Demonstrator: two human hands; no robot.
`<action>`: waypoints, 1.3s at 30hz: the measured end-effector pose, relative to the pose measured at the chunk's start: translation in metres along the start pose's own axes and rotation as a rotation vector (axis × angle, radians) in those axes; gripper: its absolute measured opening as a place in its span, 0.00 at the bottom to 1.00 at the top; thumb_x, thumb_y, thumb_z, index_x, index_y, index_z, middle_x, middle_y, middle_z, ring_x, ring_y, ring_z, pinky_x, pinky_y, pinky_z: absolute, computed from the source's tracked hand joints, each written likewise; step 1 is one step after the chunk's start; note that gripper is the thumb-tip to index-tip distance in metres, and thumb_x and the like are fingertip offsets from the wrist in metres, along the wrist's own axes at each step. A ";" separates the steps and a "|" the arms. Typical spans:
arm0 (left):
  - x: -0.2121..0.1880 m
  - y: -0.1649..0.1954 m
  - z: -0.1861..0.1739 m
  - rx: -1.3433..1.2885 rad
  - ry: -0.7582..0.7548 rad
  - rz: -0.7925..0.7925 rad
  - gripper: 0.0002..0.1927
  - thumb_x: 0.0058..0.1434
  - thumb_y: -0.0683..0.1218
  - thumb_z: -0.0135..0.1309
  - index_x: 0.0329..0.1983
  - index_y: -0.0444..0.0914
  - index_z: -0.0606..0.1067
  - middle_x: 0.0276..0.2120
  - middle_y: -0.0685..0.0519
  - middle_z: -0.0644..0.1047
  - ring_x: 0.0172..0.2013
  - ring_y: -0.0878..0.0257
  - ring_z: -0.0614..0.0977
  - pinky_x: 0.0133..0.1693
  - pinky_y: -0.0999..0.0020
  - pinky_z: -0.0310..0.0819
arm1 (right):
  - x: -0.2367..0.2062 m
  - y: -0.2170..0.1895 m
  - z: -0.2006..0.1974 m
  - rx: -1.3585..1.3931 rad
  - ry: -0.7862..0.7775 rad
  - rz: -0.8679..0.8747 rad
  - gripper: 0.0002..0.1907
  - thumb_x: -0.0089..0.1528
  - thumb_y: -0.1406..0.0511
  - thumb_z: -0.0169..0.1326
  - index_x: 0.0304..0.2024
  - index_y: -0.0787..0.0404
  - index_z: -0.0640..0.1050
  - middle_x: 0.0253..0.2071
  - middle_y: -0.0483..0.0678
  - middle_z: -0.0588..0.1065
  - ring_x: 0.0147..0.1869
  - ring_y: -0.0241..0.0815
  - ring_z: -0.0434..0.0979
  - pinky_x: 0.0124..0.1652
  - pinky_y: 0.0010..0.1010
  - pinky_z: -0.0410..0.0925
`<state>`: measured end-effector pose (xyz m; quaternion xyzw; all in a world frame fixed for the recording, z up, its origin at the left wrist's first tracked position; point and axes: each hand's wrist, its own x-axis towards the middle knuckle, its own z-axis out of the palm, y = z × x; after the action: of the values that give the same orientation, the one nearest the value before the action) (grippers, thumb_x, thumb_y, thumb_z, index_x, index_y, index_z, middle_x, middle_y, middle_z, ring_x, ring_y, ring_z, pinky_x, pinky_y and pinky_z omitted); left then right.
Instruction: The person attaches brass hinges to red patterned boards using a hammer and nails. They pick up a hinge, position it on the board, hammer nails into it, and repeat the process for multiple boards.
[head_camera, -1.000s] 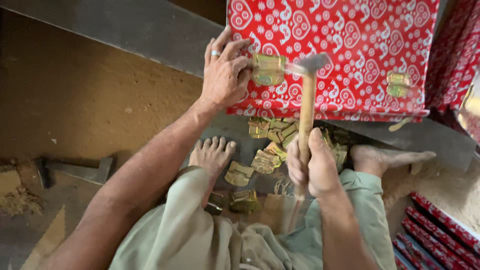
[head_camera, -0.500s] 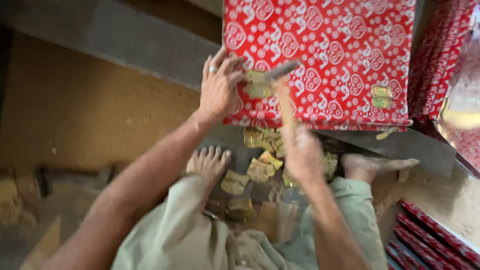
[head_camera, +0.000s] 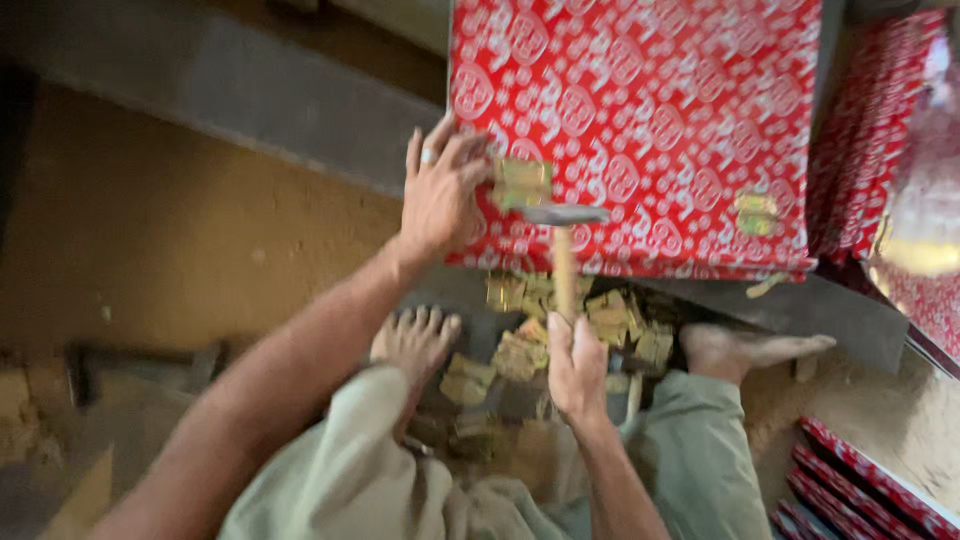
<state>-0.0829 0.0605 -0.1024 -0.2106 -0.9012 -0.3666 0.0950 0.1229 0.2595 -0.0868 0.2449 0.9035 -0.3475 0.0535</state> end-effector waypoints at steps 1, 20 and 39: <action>0.001 0.003 -0.002 0.030 0.003 -0.004 0.14 0.50 0.42 0.58 0.40 0.46 0.82 0.62 0.54 0.72 0.72 0.47 0.58 0.68 0.31 0.40 | -0.018 0.024 -0.004 0.029 0.025 0.045 0.20 0.67 0.52 0.47 0.38 0.63 0.75 0.21 0.51 0.71 0.25 0.43 0.72 0.28 0.39 0.65; 0.080 0.047 0.026 0.339 -0.614 0.127 0.09 0.63 0.43 0.55 0.44 0.39 0.80 0.47 0.42 0.78 0.54 0.45 0.77 0.54 0.44 0.71 | -0.127 0.167 -0.021 0.794 -0.192 0.553 0.16 0.63 0.71 0.51 0.52 0.69 0.78 0.39 0.47 0.82 0.40 0.36 0.80 0.37 0.26 0.70; 0.070 0.138 -0.106 0.668 -0.309 0.744 0.19 0.54 0.50 0.61 0.47 0.38 0.80 0.58 0.33 0.69 0.56 0.42 0.73 0.51 0.45 0.73 | 0.036 0.007 -0.009 0.703 -0.139 -0.106 0.09 0.65 0.67 0.57 0.46 0.64 0.81 0.33 0.42 0.78 0.36 0.28 0.75 0.38 0.23 0.70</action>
<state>-0.0814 0.0970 0.0818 -0.5265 -0.8367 0.0349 0.1466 0.0956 0.2844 -0.0933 0.1772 0.7346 -0.6549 0.0093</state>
